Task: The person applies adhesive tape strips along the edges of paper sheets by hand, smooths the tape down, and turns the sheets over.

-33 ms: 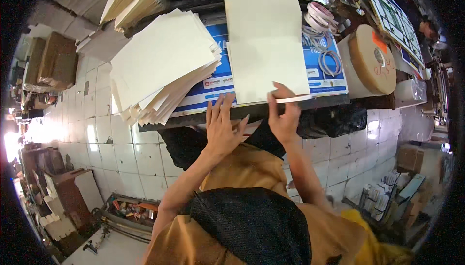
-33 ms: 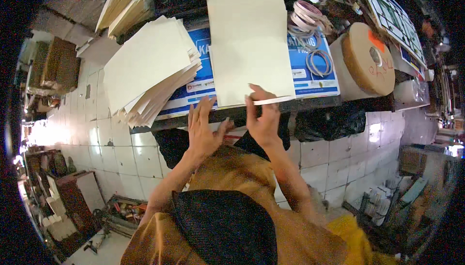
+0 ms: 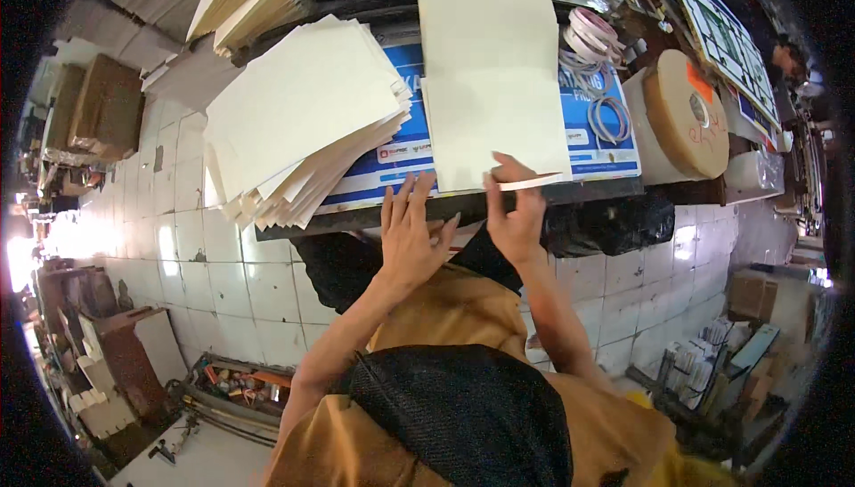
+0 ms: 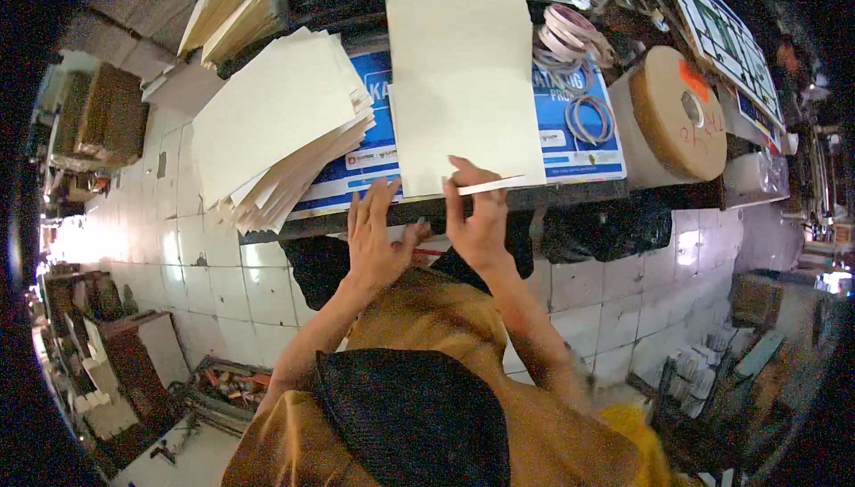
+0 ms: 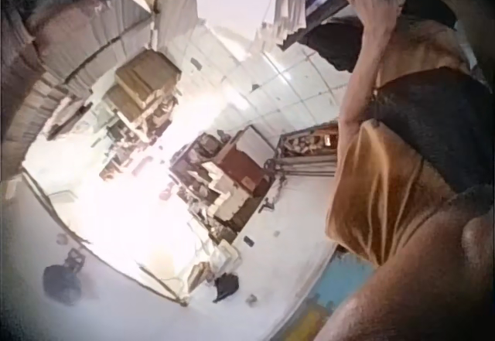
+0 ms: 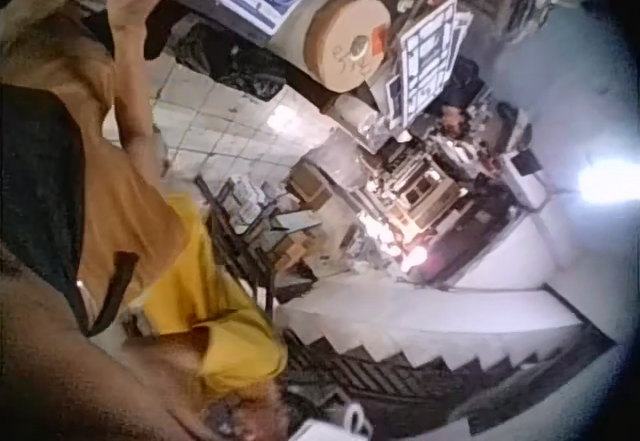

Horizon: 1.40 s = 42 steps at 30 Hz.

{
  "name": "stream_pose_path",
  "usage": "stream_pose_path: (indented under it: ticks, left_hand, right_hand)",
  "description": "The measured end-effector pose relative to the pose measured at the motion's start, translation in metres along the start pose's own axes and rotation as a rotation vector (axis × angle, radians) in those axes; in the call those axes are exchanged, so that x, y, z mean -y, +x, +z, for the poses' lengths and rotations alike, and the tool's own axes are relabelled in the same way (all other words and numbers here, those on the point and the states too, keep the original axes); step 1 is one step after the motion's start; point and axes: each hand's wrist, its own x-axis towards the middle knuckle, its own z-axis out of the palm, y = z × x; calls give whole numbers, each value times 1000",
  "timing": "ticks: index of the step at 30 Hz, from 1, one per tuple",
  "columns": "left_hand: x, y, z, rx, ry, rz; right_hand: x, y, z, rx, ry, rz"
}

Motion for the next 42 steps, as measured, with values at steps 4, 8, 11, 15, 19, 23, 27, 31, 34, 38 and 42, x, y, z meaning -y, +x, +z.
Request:
stream_pose_path:
  ticks: [4, 8, 11, 15, 19, 23, 27, 31, 34, 38, 42]
  left_hand:
    - [5, -8, 9, -4, -35, -40]
    - [4, -5, 8, -48, -79, 4]
    - [6, -8, 5, -51, -142, 0]
    - [9, -13, 8, -167, -206, 97]
    - [7, -15, 12, -144, -214, 96]
    - [4, -14, 11, -94, -157, 105]
    - [2, -14, 10, 8, -7, 67]
    - [0, -12, 14, 9, 90, 89]
    - [-2, -12, 17, -10, 99, 78]
    - [-3, -10, 20, -34, 98, 77]
    - [-2, -9, 21, -36, 145, 105]
  right_hand:
    - [7, 1, 23, 88, -15, -60]
    - [6, 0, 27, 107, -66, -56]
    - [3, 0, 28, 126, -116, -59]
    - [2, 0, 28, 163, -100, -10]
    - [2, 0, 28, 183, -133, -16]
    - [0, 0, 29, 191, -122, -20]
    - [0, -2, 29, 179, -138, -34]
    - [4, -3, 16, 113, -4, 34]
    - [-3, -1, -12, -78, 49, 173]
    - [-26, -1, -61, -314, 96, 271]
    - [-53, -5, -78, -371, -64, 288]
